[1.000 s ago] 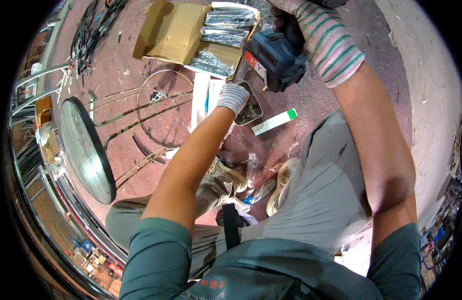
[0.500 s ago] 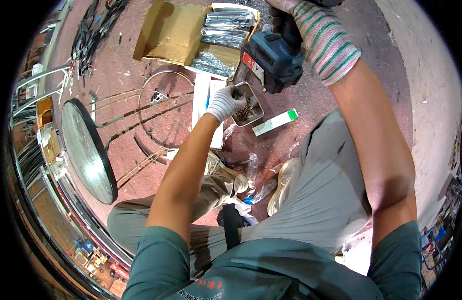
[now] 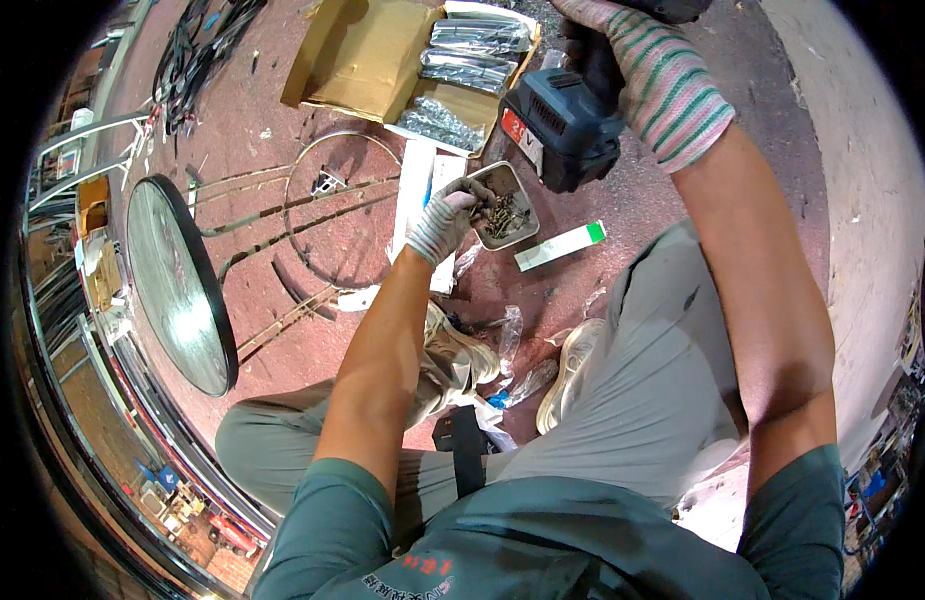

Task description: The person uses a cordless drill to fasten screws into a red window frame, securing black brackets along its length. They repeatedly position the drill, drive screws, and reposition the frame to access different attachment points.

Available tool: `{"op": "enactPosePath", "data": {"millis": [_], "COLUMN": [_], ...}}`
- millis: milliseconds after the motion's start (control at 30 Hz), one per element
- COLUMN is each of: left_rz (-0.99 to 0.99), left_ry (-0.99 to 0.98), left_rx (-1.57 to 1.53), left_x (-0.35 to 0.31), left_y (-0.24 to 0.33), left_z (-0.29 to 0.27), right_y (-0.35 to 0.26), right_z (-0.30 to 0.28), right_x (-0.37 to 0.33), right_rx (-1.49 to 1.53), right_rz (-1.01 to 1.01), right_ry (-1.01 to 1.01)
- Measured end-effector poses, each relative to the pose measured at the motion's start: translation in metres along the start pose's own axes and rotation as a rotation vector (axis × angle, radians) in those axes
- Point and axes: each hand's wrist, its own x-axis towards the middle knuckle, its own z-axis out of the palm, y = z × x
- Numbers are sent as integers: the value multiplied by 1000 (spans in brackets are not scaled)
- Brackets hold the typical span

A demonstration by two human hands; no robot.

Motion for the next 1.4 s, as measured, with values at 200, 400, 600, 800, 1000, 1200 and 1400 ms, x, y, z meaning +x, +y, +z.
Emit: {"op": "enactPosePath", "data": {"millis": [200,400,600,800,1000,1200,1400], "left_rz": [36,64,-50,-158,-165,-145,-69], "left_ry": [-6,485,537,562,309,333,234], "left_rx": [-78,1408,1942,1853,2117,1933,1363], "left_x": [0,19,42,69,75,56,24], "left_y": [3,-10,-25,-24,-25,-14,33], "left_z": [-20,25,35,47,35,51,65], "right_y": [-2,-3,3,-2,-4,11,11], "right_z": [0,-1,-5,-9,-5,-6,15], "right_x": [-3,-9,-13,-14,-14,-11,-5], "right_rx": [3,15,44,-6,-19,-103,-105], "right_rz": [22,94,205,185,187,232,118], "right_ry": [19,80,126,120,126,185,125]}}
